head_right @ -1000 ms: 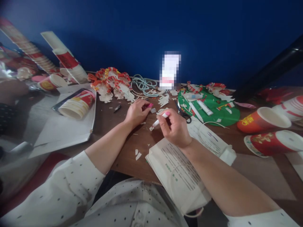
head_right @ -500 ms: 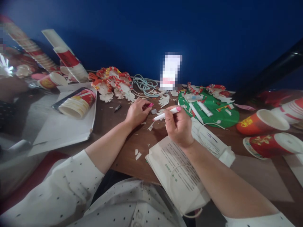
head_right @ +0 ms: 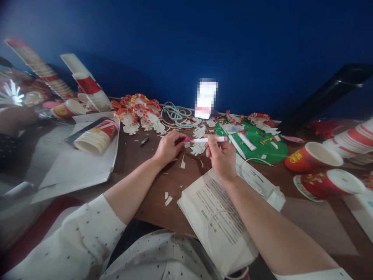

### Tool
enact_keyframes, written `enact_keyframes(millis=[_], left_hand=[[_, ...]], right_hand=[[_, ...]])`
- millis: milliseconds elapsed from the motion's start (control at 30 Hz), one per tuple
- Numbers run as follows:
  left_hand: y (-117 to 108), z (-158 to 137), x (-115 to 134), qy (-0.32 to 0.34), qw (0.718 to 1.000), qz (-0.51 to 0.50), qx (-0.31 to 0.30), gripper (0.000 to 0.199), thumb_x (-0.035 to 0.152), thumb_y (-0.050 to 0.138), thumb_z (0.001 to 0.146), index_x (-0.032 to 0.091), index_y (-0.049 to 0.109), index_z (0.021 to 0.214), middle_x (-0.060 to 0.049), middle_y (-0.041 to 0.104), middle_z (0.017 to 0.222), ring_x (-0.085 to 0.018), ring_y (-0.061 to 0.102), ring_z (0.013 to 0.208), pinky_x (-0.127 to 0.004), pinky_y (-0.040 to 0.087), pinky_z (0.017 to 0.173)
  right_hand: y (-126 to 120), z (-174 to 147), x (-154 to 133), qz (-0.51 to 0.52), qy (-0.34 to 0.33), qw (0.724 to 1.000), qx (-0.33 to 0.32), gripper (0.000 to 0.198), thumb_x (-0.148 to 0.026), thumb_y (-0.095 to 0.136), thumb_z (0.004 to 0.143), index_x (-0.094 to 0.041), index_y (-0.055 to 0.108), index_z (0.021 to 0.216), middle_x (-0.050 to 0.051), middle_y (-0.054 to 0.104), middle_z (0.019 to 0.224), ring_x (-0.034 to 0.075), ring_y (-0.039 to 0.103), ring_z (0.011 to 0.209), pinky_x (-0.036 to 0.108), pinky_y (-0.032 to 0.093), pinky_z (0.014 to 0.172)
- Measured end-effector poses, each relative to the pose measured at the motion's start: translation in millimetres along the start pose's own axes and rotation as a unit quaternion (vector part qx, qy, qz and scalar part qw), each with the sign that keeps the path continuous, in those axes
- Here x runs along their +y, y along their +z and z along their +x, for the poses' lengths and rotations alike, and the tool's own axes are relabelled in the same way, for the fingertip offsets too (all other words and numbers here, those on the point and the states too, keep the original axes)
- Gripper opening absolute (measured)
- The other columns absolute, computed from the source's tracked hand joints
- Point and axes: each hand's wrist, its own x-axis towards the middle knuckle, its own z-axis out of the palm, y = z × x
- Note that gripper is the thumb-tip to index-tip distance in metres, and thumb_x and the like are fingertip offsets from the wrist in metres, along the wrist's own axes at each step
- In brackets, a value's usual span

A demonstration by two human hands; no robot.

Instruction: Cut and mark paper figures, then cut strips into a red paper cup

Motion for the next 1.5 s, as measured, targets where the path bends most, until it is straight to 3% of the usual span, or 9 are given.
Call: enact_keyframes(millis=[200,600,900,1200,1367,1500], left_hand=[[0,1,3,0.013,0.999,-0.034,-0.002,0.012,0.019,0.062,0.082,0.019,0.067,0.092,-0.002,0.065,0.088,-0.012,0.058,0.081,-0.022,0.046,0.075],[-4,0,8,0.018,0.997,-0.033,-0.063,0.010,0.022,0.058,0.085,0.020,0.067,0.089,-0.004,0.065,0.092,-0.014,0.060,0.088,-0.026,0.049,0.083],[-4,-1,10,0.023,0.996,-0.006,-0.084,0.008,0.021,0.060,0.083,0.020,0.066,0.089,-0.003,0.063,0.092,-0.014,0.060,0.086,-0.025,0.048,0.079],[-3,-3,11,0.025,0.997,0.045,-0.058,0.009,0.023,0.056,0.086,0.019,0.064,0.084,-0.004,0.061,0.091,-0.015,0.059,0.084,-0.026,0.048,0.076],[-2,-5,14,0.046,0.996,0.058,-0.042,0.012,0.023,0.053,0.088,0.018,0.064,0.085,-0.006,0.062,0.091,-0.016,0.059,0.084,-0.027,0.048,0.077],[1,-7,15,0.076,0.995,0.063,-0.027,0.012,0.022,0.053,0.088,0.017,0.064,0.086,-0.007,0.062,0.089,-0.016,0.059,0.084,-0.027,0.048,0.076]], right_hand=[[-2,0,3,-0.048,-0.010,0.999,0.006,0.038,-0.053,0.057,0.084,-0.019,0.070,0.096,0.000,0.056,0.064,0.008,0.045,0.049,0.021,0.033,0.042],[-4,-2,-1,-0.128,0.014,0.992,-0.008,0.038,-0.051,0.060,0.083,-0.017,0.072,0.095,0.000,0.059,0.062,0.011,0.050,0.052,0.023,0.038,0.048],[-7,1,7,-0.087,0.054,0.995,-0.011,0.039,-0.054,0.063,0.079,-0.019,0.073,0.093,0.003,0.063,0.067,0.012,0.049,0.053,0.024,0.037,0.046],[-1,-2,1,-0.111,0.078,0.991,-0.021,0.039,-0.054,0.065,0.076,-0.018,0.074,0.091,0.001,0.059,0.056,0.012,0.047,0.047,0.024,0.035,0.041],[0,-3,0,-0.071,0.081,0.994,-0.021,0.038,-0.053,0.066,0.076,-0.018,0.073,0.089,0.004,0.066,0.070,0.012,0.051,0.051,0.023,0.039,0.041],[1,-5,-5,-0.052,0.074,0.996,-0.016,0.037,-0.052,0.066,0.076,-0.018,0.072,0.089,0.004,0.065,0.069,0.013,0.053,0.051,0.023,0.041,0.042]])
